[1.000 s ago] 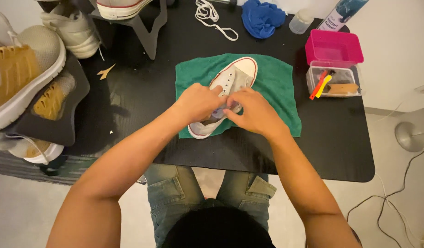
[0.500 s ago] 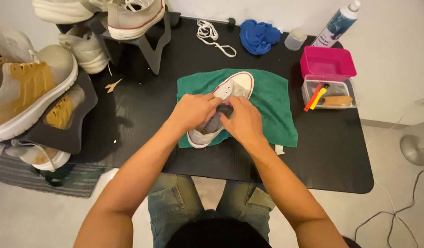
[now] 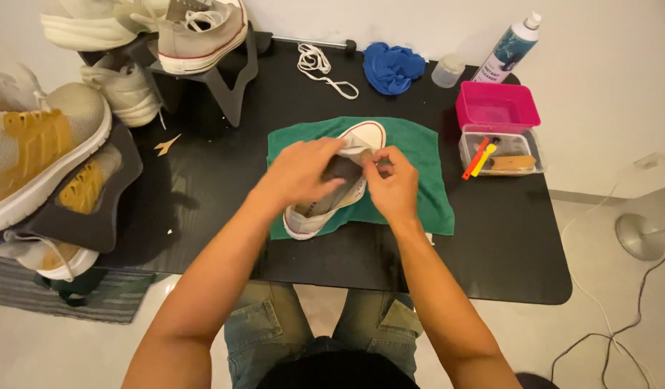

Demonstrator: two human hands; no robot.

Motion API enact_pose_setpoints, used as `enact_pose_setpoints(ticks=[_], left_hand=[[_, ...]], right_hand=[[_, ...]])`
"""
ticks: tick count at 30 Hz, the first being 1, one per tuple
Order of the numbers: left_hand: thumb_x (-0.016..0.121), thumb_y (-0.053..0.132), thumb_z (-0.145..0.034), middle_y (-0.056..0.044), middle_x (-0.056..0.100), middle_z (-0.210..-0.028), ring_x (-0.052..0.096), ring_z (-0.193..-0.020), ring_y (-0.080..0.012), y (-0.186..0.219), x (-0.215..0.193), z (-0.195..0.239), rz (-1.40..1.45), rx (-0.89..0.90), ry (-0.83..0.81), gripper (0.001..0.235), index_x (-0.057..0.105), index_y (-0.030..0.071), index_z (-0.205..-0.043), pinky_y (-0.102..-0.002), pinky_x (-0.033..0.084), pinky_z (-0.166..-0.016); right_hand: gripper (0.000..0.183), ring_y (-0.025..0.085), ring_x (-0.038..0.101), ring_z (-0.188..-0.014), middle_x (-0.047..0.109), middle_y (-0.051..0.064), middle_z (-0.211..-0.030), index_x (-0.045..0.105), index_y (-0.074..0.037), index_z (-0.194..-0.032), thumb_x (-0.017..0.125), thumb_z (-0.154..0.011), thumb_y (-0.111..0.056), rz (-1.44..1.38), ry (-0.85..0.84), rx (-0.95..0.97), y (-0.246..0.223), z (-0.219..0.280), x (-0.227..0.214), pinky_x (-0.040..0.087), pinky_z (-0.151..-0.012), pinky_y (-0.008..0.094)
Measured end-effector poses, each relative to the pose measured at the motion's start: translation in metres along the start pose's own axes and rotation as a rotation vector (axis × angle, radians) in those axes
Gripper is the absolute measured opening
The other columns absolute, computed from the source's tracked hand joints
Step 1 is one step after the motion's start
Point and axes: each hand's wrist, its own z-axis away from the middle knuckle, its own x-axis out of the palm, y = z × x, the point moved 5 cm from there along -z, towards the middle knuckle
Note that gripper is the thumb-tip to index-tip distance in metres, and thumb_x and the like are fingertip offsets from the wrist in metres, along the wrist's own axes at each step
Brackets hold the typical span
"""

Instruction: The person scrubs the interior and exterior of a white sneaker using a brush. They hold the shoe steady with one hand while scrubbing the toe box, sides, and inner lining with the other hand. The shoe is placed on a green towel on a black table.

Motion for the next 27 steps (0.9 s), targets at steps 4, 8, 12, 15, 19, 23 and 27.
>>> enact_pose_setpoints(ticks=[4,8,12,15,19,23,27], left_hand=[[0.059,0.025,-0.096,-0.009,0.071,-0.12,0.071,-0.105,-0.0357,-0.03,0.023,0.021,0.06,-0.127,-0.019,0.038,0.059,0.017,-0.133,-0.049,0.056,-0.085],[0.066,0.029,-0.093,-0.012,0.075,-0.111,0.072,-0.102,-0.0389,-0.022,0.013,0.016,0.169,-0.22,0.079,0.035,0.066,0.015,-0.125,-0.054,0.057,-0.084],[0.064,0.025,-0.093,0.001,0.075,-0.113,0.072,-0.106,-0.0294,-0.038,0.032,0.001,0.16,-0.284,0.137,0.031,0.066,0.03,-0.124,-0.049,0.057,-0.087],[0.065,0.024,-0.092,0.003,0.073,-0.112,0.072,-0.103,-0.0309,-0.042,0.033,-0.003,0.166,-0.209,0.181,0.02,0.069,0.029,-0.111,-0.05,0.058,-0.084],[0.067,0.019,-0.091,0.006,0.07,-0.123,0.071,-0.105,-0.0339,-0.044,0.02,0.009,0.189,-0.217,0.105,0.016,0.075,0.027,-0.102,-0.05,0.059,-0.086],[0.066,0.014,-0.087,0.002,0.065,-0.132,0.072,-0.102,-0.0412,-0.039,0.021,0.021,0.036,-0.255,-0.041,0.028,0.079,0.03,-0.106,-0.054,0.059,-0.087],[0.06,0.013,-0.091,-0.001,0.063,-0.134,0.073,-0.098,-0.0421,-0.026,0.004,0.028,-0.019,-0.274,-0.049,0.033,0.079,0.029,-0.112,-0.055,0.06,-0.085]], right_hand=[[0.013,0.014,0.075,-0.072,0.075,0.003,-0.081,0.063,-0.017,-0.092,0.072,-0.087,-0.009,-0.013,-0.014,0.066,0.005,0.003,-0.003,0.059,-0.065,0.026],[0.013,0.006,0.068,-0.069,0.074,0.003,-0.081,0.065,-0.015,-0.089,0.079,-0.089,-0.014,-0.129,-0.008,0.118,0.011,0.005,0.003,0.059,-0.063,0.022],[0.017,0.012,0.074,-0.078,0.072,0.007,-0.086,0.065,-0.006,-0.086,0.082,-0.086,-0.001,-0.228,0.023,-0.056,0.011,0.006,0.003,0.061,-0.068,0.022],[0.016,0.015,0.073,-0.081,0.065,0.008,-0.094,0.069,-0.002,-0.086,0.082,-0.082,0.005,-0.29,-0.018,-0.192,0.017,0.006,0.003,0.063,-0.069,0.023],[0.013,0.025,0.075,-0.08,0.064,0.012,-0.104,0.072,-0.004,-0.085,0.079,-0.076,0.004,0.006,-0.101,-0.346,0.009,0.018,0.0,0.064,-0.071,0.035],[0.016,0.034,0.069,-0.106,0.056,0.015,-0.12,0.071,-0.006,-0.09,0.077,-0.076,-0.004,0.211,-0.221,-0.418,-0.001,0.034,0.006,0.059,-0.09,0.047],[0.034,0.043,0.056,-0.128,0.047,0.025,-0.137,0.068,0.0,-0.113,0.076,-0.081,-0.009,0.219,-0.252,-0.352,-0.026,0.044,0.002,0.047,-0.109,0.054]])
